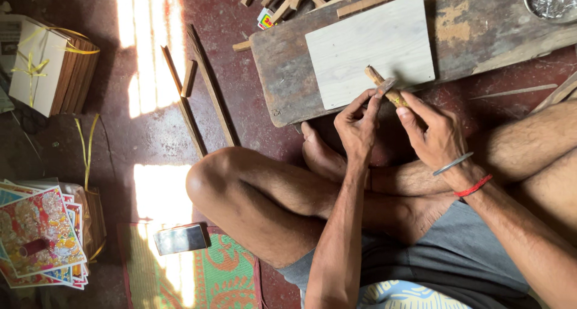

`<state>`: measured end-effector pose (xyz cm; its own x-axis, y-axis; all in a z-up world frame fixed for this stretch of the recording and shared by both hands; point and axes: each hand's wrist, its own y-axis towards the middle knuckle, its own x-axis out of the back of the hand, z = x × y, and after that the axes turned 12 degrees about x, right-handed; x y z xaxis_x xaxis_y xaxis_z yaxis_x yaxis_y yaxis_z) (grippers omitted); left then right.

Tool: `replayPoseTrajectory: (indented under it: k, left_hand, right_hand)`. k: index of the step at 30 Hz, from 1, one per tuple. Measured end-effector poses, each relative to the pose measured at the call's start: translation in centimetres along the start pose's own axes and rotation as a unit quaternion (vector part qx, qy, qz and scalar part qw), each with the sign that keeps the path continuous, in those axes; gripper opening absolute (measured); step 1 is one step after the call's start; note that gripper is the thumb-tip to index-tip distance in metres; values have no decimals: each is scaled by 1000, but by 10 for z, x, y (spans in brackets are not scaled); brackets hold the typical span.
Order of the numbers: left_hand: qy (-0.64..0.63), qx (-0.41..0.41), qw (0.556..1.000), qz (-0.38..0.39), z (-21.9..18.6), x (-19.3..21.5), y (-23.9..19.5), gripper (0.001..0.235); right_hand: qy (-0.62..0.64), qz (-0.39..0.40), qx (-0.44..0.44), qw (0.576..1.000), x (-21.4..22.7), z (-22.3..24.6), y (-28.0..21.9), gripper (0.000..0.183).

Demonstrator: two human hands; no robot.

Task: The person sits on the floor and assembles a picture frame by hammering nails into a wooden frame around a rectangular board. They repeatedly pick up nails, position them, and strike them with a hammer to secure the frame pieces.

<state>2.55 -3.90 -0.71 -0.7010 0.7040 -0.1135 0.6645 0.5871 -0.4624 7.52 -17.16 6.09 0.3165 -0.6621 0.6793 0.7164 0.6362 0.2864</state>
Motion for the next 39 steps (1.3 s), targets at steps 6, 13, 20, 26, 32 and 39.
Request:
replayPoseTrajectory:
  k: [6,13,20,26,32,39]
  left_hand:
    - [-23,3,1000,17,4,1,0,24]
    - [-11,-13,1000,10,7,1,0,22]
    - [-18,8,1000,11,3,1,3,24]
    - [-19,-12,1000,20,8,3,1,23]
    - [-19,-1,1000,18,2,4,0,24]
    - [-30,12,999,22,-5,1,0,23]
  right_hand:
    - [6,-17,2,1000,1,3,-2,36]
    - [-11,-19,0,1000,-2,5,-10,32]
    - [-21,-2,-11,1000,-4,-1,-8,38]
    - [-34,-13,-61,997,-8,-4,-17,40]
    - [-39,-23,-6,999,-4,2,-15,36]
    - [-51,-31,13,998,-6,12,-7,32]
